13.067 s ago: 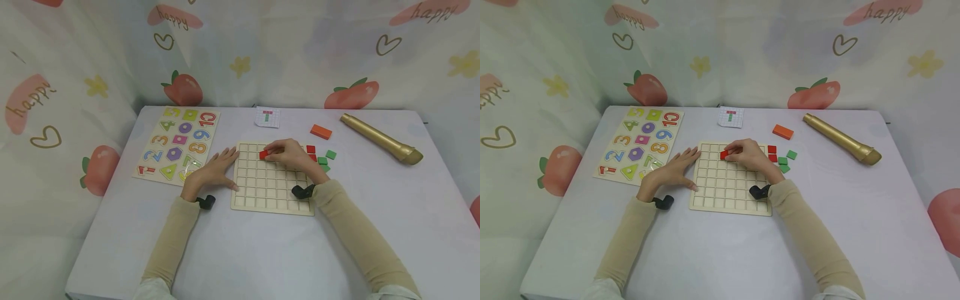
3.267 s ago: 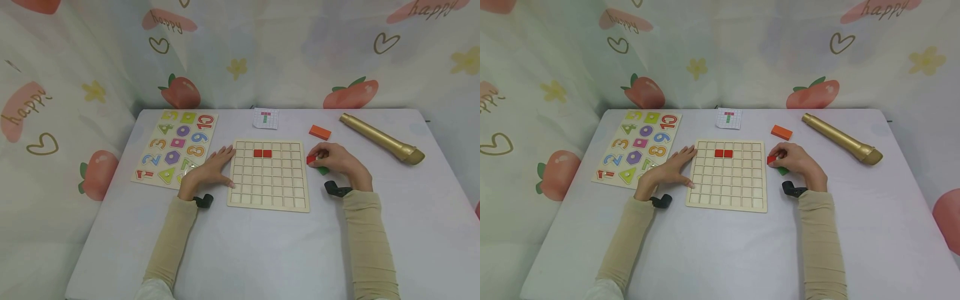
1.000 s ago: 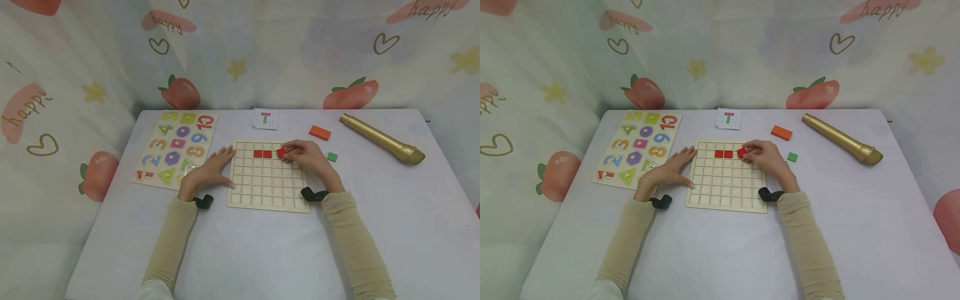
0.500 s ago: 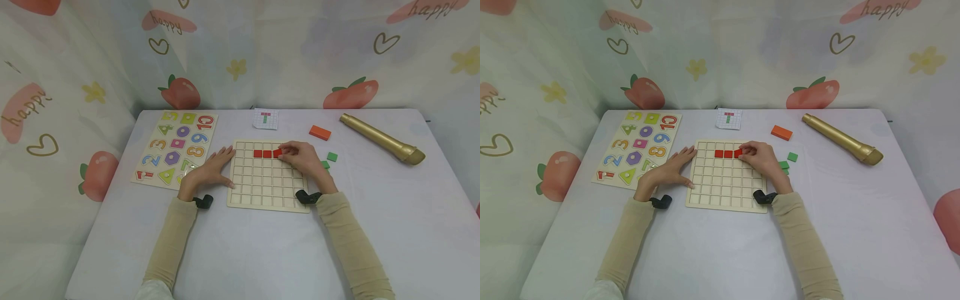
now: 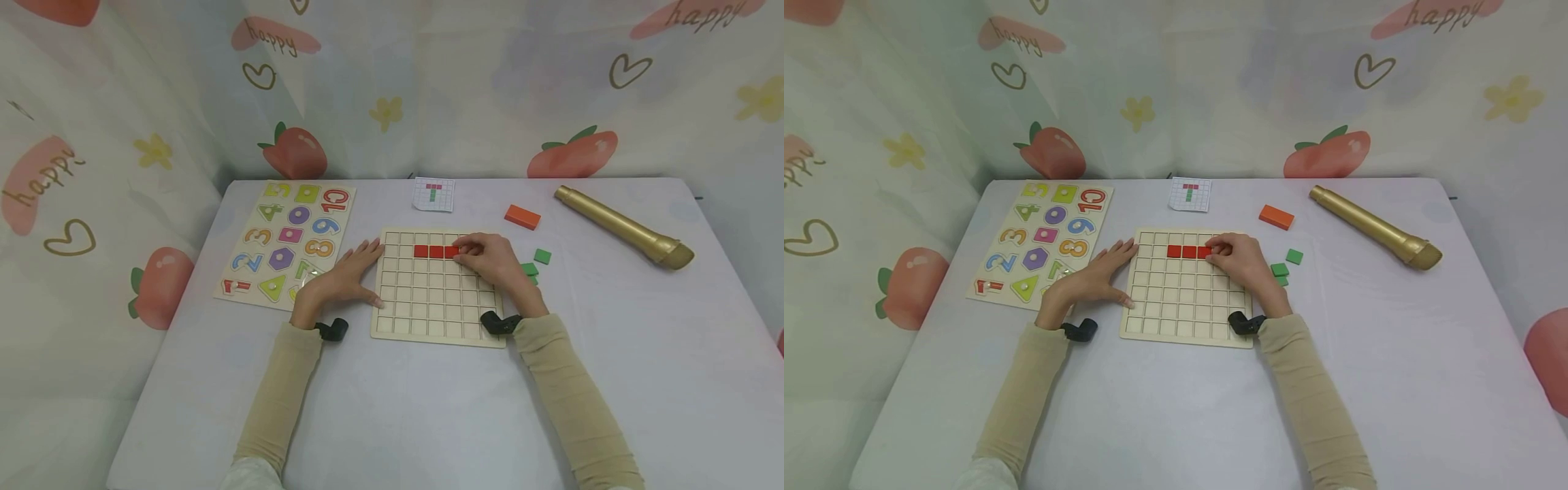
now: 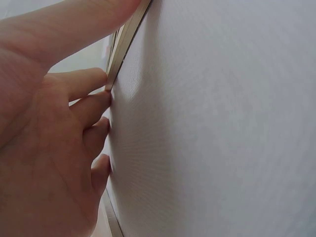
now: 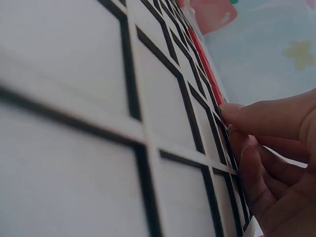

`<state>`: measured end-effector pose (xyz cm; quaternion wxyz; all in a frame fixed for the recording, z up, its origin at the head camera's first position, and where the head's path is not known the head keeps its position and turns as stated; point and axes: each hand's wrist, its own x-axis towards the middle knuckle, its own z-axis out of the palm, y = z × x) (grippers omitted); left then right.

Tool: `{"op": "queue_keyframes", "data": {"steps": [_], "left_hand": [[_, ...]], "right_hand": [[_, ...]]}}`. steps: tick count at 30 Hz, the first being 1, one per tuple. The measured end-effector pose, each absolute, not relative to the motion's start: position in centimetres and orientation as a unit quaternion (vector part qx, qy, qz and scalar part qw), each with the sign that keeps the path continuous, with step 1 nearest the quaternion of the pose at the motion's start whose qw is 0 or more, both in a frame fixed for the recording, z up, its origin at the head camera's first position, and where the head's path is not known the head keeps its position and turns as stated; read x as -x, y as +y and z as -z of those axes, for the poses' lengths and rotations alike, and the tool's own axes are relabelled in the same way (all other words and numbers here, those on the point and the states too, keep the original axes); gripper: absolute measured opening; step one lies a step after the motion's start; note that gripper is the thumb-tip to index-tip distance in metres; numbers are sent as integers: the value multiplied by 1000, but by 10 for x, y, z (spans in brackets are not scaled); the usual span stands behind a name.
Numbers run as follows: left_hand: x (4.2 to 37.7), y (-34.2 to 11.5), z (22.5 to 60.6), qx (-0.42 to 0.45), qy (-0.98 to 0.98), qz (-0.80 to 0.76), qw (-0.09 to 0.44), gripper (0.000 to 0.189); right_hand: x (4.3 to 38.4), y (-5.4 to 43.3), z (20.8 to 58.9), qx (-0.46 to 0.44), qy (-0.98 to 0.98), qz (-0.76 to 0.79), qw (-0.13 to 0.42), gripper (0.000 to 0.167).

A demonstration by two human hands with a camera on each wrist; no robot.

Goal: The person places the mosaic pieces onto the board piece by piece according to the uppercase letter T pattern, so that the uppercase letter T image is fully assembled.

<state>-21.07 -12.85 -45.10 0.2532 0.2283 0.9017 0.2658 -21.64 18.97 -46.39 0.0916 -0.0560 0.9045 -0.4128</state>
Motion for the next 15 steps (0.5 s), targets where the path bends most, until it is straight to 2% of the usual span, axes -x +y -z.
{"op": "queue_keyframes", "data": {"steps": [15], "left_hand": [[210, -129, 451, -226, 901, -268, 256, 119]], "right_hand": [[215, 200, 463, 57, 896, 434, 71, 28]]}}
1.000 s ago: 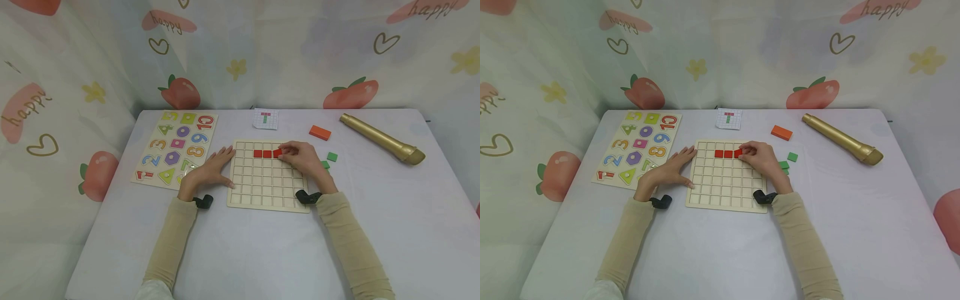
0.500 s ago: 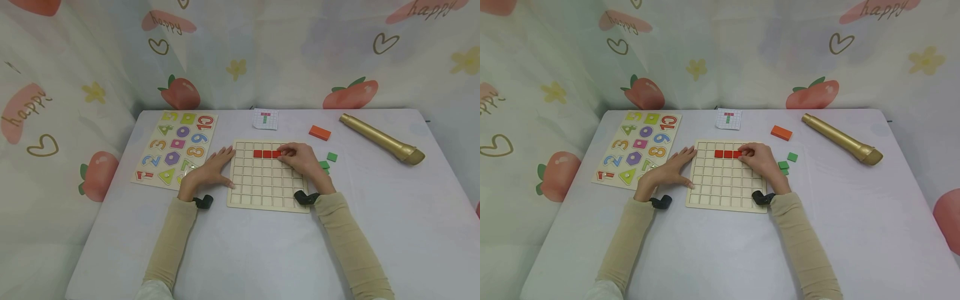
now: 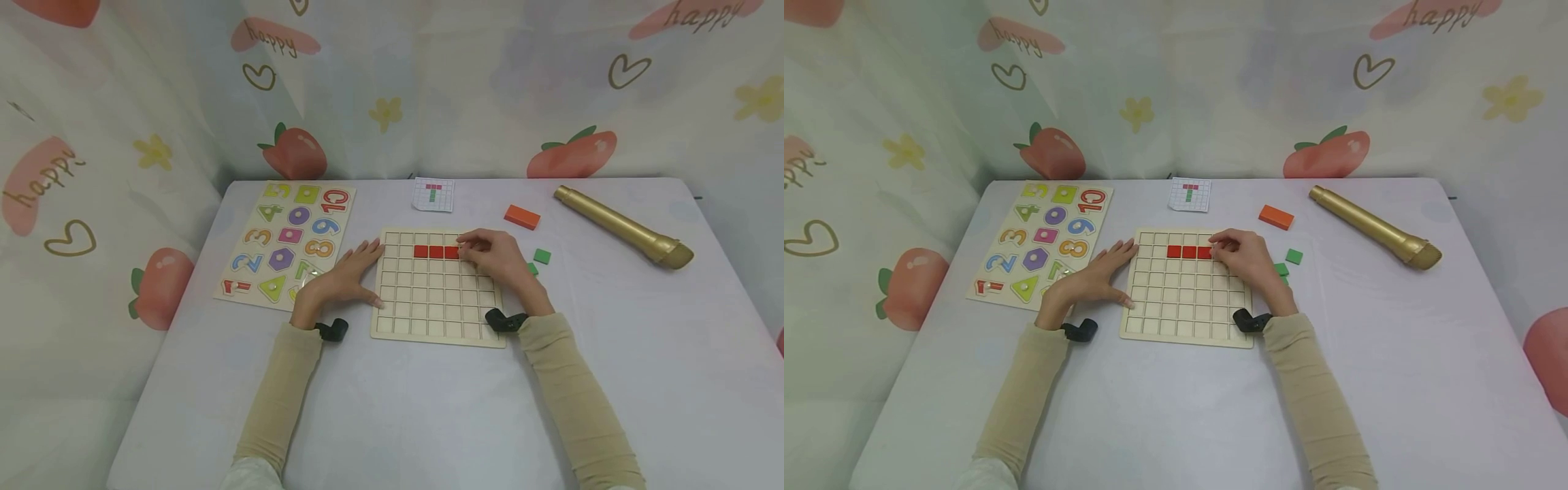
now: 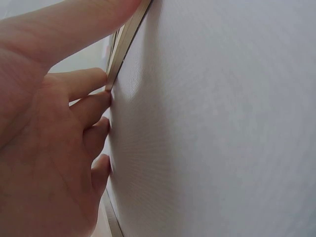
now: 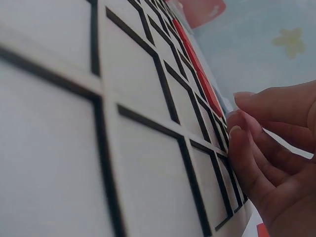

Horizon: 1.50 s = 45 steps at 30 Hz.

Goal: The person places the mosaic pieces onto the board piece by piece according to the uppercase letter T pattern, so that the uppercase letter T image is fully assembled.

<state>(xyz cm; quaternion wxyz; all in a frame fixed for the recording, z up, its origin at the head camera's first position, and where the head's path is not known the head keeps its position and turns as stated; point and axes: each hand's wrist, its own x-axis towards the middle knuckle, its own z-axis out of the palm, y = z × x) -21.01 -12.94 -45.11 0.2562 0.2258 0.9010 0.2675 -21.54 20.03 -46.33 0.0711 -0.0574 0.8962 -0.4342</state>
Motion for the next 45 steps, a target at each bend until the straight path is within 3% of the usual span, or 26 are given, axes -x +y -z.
{"op": "queue_keyframes", "data": {"steps": [17, 36, 45], "left_hand": [[211, -130, 454, -225, 904, -262, 254, 118], [211, -130, 454, -226, 903, -261, 257, 118], [211, -131, 454, -224, 903, -263, 254, 119]], "right_hand": [[217, 240, 452, 26, 914, 405, 28, 30], [209, 311, 447, -49, 918, 380, 97, 51], [205, 330, 447, -32, 925, 359, 120, 49]]}}
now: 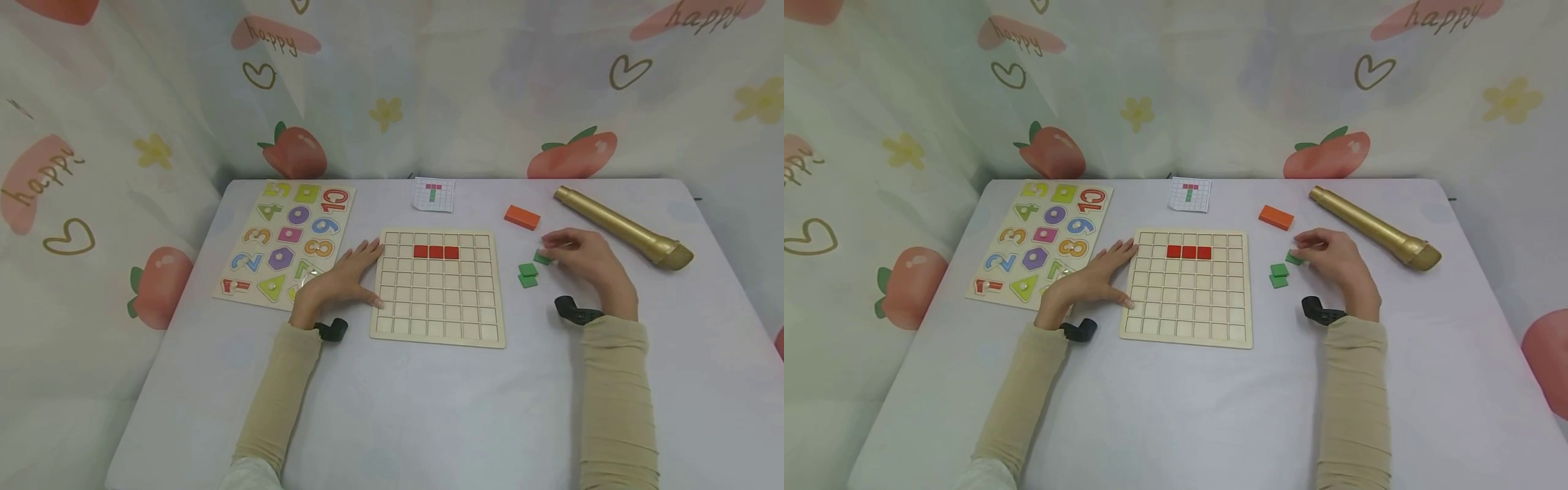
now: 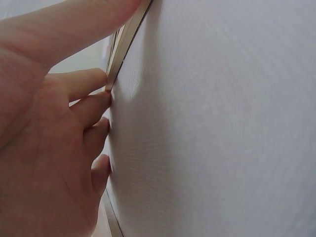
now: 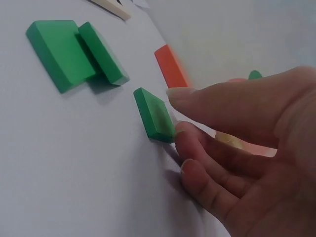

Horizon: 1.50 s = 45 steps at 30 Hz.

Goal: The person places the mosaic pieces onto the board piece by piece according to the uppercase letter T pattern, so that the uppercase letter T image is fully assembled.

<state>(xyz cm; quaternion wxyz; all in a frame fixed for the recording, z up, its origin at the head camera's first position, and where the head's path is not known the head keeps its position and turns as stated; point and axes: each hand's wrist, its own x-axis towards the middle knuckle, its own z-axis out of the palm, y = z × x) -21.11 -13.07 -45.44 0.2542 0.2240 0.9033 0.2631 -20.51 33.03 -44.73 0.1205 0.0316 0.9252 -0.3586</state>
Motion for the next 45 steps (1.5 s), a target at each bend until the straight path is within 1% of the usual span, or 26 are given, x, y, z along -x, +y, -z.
{"op": "queue_keyframes", "data": {"steps": [8, 15, 18, 27, 32, 35, 41, 45], "left_hand": [[211, -130, 453, -224, 903, -264, 256, 119], [210, -131, 453, -224, 902, -266, 255, 119], [210, -131, 453, -224, 902, -267, 255, 119], [210, -131, 450, -226, 899, -273, 256, 119], [211, -130, 451, -226, 899, -274, 256, 119], [211, -131, 452, -227, 899, -275, 255, 118], [211, -131, 454, -229, 900, -270, 255, 118], [212, -131, 455, -227, 901, -267, 254, 119]], "right_hand": [[202, 332, 445, -43, 916, 358, 173, 53], [202, 330, 444, -33, 920, 343, 184, 48], [204, 329, 445, -25, 926, 331, 180, 45], [207, 323, 449, -6, 935, 325, 143, 34], [207, 321, 448, -2, 934, 331, 133, 32], [207, 319, 446, -4, 935, 333, 126, 32], [205, 307, 440, -4, 929, 359, 86, 33], [205, 301, 438, -1, 908, 411, 83, 36]]}}
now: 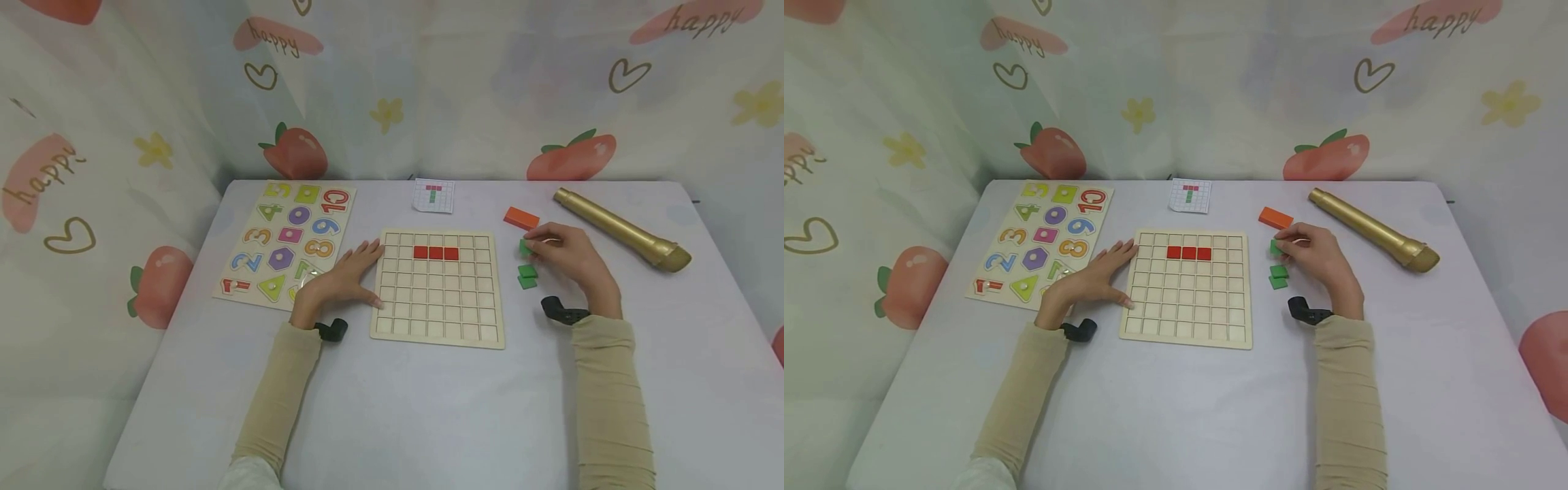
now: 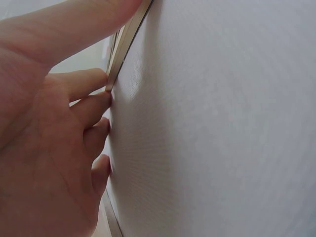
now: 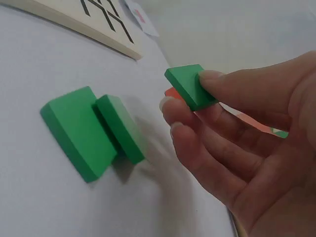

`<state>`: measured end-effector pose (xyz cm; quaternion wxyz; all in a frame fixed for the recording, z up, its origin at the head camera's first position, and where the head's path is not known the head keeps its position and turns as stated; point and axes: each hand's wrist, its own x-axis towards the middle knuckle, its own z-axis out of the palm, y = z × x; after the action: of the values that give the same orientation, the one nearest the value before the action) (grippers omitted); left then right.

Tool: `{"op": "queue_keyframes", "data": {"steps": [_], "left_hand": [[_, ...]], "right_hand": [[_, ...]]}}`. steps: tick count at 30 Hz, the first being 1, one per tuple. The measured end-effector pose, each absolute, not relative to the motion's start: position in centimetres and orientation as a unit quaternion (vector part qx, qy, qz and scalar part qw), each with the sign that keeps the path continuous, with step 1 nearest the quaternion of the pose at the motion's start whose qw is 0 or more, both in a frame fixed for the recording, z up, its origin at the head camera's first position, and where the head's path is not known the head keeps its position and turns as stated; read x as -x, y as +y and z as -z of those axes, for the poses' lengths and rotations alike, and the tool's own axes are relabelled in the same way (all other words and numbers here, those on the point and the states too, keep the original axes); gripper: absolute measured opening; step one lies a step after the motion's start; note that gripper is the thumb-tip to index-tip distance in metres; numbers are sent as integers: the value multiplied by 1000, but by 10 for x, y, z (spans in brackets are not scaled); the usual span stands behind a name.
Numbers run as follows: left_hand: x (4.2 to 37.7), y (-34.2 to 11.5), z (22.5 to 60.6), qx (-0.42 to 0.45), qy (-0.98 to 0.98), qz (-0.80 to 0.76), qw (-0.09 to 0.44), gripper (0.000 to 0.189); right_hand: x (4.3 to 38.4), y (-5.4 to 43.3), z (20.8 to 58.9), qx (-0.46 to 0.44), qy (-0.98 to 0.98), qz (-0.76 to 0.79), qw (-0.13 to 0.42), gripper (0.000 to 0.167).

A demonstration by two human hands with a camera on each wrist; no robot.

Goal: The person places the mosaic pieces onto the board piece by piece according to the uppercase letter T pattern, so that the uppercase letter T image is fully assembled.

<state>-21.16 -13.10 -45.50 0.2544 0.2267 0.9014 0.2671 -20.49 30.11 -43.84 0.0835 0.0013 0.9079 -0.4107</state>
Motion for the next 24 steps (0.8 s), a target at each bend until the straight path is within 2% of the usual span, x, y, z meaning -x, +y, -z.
{"op": "queue_keyframes", "data": {"steps": [10, 18, 24], "left_hand": [[213, -132, 458, -228, 901, -268, 253, 119], [212, -132, 456, -227, 901, -270, 253, 118], [212, -131, 456, -226, 901, -269, 254, 118]], "right_hand": [[211, 288, 447, 26, 850, 513, 114, 42], [213, 268, 447, 64, 833, 525, 163, 41], [214, 252, 448, 87, 844, 498, 179, 38]]}}
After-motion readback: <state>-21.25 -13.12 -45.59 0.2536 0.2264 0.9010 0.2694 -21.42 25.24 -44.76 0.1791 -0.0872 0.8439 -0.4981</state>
